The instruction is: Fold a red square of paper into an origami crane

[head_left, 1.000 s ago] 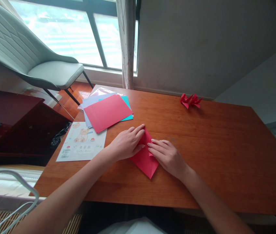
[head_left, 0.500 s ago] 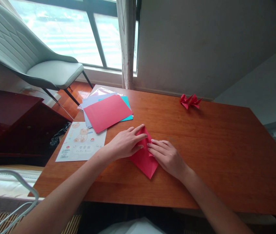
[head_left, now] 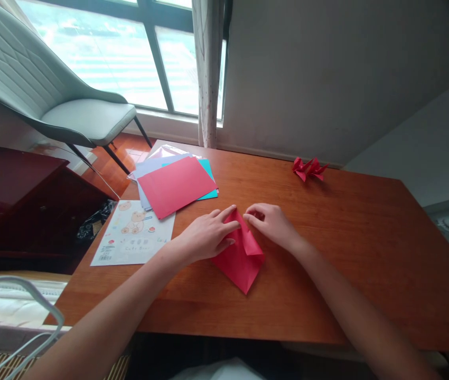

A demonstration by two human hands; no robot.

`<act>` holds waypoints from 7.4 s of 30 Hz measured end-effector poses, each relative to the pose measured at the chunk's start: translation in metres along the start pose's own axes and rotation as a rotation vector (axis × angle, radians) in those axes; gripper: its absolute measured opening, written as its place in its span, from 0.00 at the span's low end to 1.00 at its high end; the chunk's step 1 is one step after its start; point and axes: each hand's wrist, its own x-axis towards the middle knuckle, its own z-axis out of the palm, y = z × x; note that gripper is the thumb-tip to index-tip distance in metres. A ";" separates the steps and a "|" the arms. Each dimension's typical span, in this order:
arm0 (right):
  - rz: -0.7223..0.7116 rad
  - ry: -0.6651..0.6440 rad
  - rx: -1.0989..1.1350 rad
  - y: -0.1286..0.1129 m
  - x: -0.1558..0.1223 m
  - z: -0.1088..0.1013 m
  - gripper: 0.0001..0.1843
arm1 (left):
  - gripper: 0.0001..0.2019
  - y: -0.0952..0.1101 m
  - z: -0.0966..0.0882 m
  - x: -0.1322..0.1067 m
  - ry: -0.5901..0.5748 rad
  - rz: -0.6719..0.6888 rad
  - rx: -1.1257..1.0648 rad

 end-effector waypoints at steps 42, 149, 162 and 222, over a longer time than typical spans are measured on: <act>-0.083 -0.165 -0.123 0.020 0.020 -0.002 0.10 | 0.14 0.002 0.003 0.000 0.012 -0.021 -0.018; 0.256 0.165 -0.247 -0.001 -0.029 0.011 0.16 | 0.19 0.015 0.008 -0.012 0.206 -0.495 0.130; -0.085 0.195 -0.525 -0.006 -0.031 0.010 0.20 | 0.14 0.019 0.014 -0.005 0.176 -0.468 0.116; 0.108 0.063 -0.448 0.000 -0.023 0.008 0.25 | 0.30 0.031 0.030 -0.001 0.149 0.016 0.097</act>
